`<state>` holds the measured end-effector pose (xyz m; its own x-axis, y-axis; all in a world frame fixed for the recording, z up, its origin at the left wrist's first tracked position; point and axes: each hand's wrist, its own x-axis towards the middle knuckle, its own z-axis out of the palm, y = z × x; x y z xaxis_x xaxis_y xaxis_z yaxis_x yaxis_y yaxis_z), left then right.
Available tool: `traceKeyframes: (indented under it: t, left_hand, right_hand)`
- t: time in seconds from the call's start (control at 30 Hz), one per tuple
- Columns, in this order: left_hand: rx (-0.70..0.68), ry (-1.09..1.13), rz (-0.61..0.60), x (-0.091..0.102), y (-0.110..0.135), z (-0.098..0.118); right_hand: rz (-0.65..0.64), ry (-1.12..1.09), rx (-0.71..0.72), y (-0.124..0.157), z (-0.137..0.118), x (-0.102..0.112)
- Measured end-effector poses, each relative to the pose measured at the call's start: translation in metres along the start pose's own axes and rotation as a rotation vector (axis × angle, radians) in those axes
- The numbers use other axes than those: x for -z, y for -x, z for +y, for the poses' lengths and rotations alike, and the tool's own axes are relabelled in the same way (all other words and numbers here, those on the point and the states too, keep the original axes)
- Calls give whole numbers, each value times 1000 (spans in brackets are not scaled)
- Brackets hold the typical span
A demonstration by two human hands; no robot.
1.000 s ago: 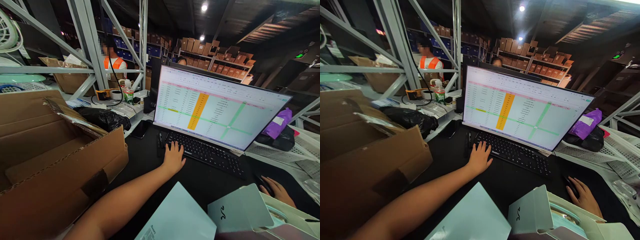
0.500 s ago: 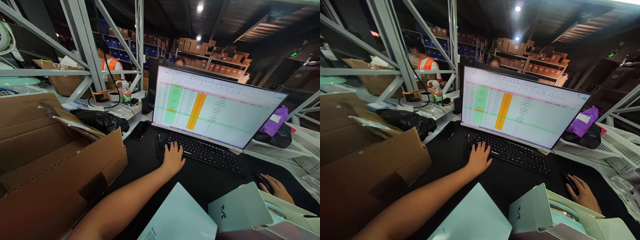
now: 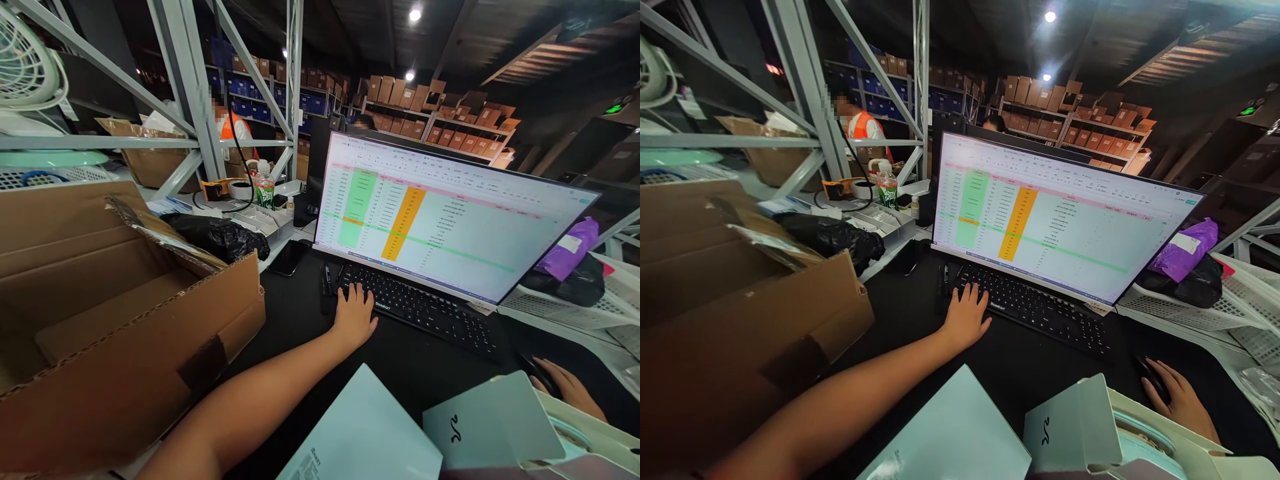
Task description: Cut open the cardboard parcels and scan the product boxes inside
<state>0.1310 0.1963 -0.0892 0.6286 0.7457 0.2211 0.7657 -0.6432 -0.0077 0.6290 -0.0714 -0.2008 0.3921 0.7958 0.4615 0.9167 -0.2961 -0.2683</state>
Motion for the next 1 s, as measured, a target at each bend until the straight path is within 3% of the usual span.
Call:
traceKeyframes:
  t: [0.27,1.0]
  left_hand:
    - [-5,2,-6,1,-1,0]
    - [-13,-46,1,0,-3,-1]
  right_hand:
    - [-42,45,-34,4,1,2]
    - [54,90,-122,2,-27,12]
